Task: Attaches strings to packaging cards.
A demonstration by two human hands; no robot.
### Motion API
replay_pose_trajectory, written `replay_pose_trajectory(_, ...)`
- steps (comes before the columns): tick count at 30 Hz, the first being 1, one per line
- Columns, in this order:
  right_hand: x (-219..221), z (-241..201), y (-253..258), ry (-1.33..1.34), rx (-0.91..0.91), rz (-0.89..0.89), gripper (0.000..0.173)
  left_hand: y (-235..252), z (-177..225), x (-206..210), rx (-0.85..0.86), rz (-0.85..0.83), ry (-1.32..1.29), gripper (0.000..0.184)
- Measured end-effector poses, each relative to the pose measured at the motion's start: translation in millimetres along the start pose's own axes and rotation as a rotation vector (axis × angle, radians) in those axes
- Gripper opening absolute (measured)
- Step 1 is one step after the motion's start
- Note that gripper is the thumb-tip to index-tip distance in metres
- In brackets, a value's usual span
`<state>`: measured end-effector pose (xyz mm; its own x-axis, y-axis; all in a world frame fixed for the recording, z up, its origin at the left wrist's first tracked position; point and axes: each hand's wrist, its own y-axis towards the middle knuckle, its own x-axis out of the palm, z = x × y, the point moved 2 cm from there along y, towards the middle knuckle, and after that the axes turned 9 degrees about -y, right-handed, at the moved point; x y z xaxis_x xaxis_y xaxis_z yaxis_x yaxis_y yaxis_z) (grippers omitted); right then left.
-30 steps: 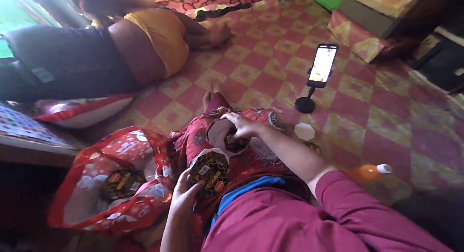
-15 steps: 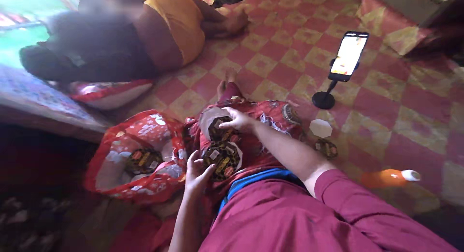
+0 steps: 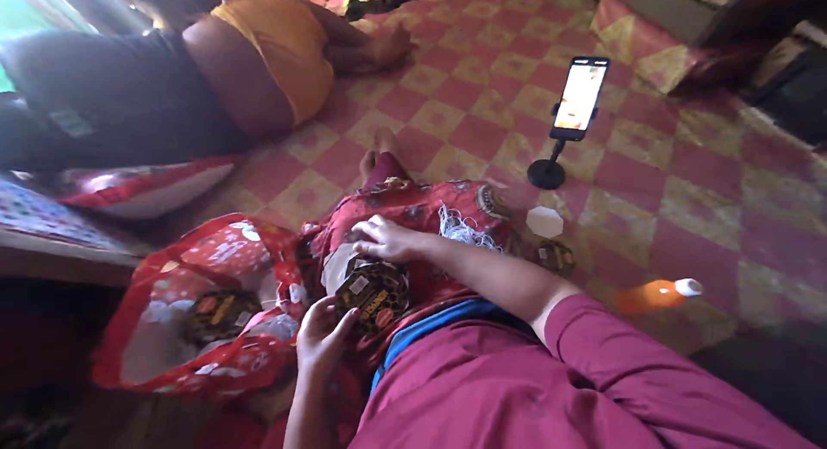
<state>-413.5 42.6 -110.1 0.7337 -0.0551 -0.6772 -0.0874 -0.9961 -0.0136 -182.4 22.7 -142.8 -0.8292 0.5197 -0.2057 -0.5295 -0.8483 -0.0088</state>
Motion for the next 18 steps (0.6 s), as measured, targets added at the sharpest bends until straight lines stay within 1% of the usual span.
replay_pose_trajectory(3,-30,15,-21,-0.04,-0.056,0.049,0.044,0,10,-3,0.036,0.044,-0.012,0.046)
replay_pose_trajectory(5,-54,29,-44,-0.04,-0.015,0.107,0.041,0,16,-10,0.048,0.087,-0.044,0.037)
replay_pose_trajectory(7,-77,48,-72,-0.058,0.066,0.248,0.037,0,22,-17,0.044,0.147,-0.062,0.019)
replay_pose_trajectory(9,-89,69,-97,-0.1,0.153,0.421,0.034,1,27,-25,0.044,0.186,-0.082,0.011)
replay_pose_trajectory(11,-89,86,-119,-0.136,0.213,0.52,0.031,2,31,-30,0.055,0.208,-0.116,0.006)
replay_pose_trajectory(14,-74,92,-137,-0.205,0.249,0.533,0.024,2,40,-28,0.077,0.227,-0.205,0.01)
replay_pose_trajectory(18,-60,78,-128,-0.253,0.191,0.408,0.019,-1,53,-14,0.069,0.199,-0.311,0.012)
